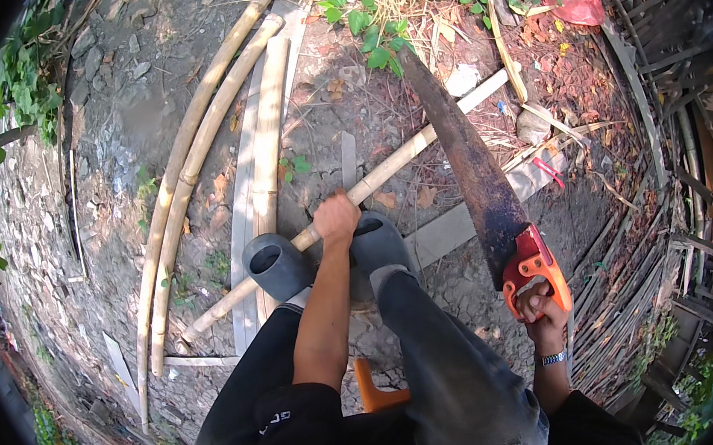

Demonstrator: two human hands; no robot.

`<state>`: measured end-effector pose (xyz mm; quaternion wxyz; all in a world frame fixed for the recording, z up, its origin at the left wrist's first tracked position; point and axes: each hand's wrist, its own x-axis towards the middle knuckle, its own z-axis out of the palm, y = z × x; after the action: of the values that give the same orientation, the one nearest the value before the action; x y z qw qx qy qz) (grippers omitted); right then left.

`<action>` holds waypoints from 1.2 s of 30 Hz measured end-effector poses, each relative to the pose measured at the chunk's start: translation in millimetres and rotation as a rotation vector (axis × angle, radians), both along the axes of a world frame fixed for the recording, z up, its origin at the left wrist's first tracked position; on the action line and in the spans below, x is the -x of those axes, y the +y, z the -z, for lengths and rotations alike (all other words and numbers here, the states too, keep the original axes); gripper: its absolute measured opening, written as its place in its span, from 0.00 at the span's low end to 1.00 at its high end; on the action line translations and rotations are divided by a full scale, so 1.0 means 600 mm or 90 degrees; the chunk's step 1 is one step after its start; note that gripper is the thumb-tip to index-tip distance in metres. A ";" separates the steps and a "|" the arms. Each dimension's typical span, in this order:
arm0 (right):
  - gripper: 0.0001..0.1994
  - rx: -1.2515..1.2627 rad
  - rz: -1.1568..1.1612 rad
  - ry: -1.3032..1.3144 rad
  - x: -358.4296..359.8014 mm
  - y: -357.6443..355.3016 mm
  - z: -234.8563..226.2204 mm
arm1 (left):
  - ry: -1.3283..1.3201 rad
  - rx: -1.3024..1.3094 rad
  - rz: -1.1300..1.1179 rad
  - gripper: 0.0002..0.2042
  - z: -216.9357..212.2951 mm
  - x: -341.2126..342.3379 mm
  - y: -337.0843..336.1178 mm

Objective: The person sits on a small stool and uses a hand saw to cut a long bamboo pole that is resting on a wooden plank. The person holds the bamboo with their left hand and saws with their right hand, periodically adjusting the bamboo's position to continue the cut.

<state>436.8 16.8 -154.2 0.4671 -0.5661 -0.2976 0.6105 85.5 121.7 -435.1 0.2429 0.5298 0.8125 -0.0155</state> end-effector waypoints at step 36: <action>0.14 0.012 -0.212 -0.261 0.015 -0.058 0.075 | -0.061 0.070 -0.005 0.22 -0.066 -0.004 0.030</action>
<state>428.0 -17.8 -199.2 0.2849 -0.6255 -0.4694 0.5543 87.7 139.4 -395.6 0.3103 0.5126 0.7999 -0.0333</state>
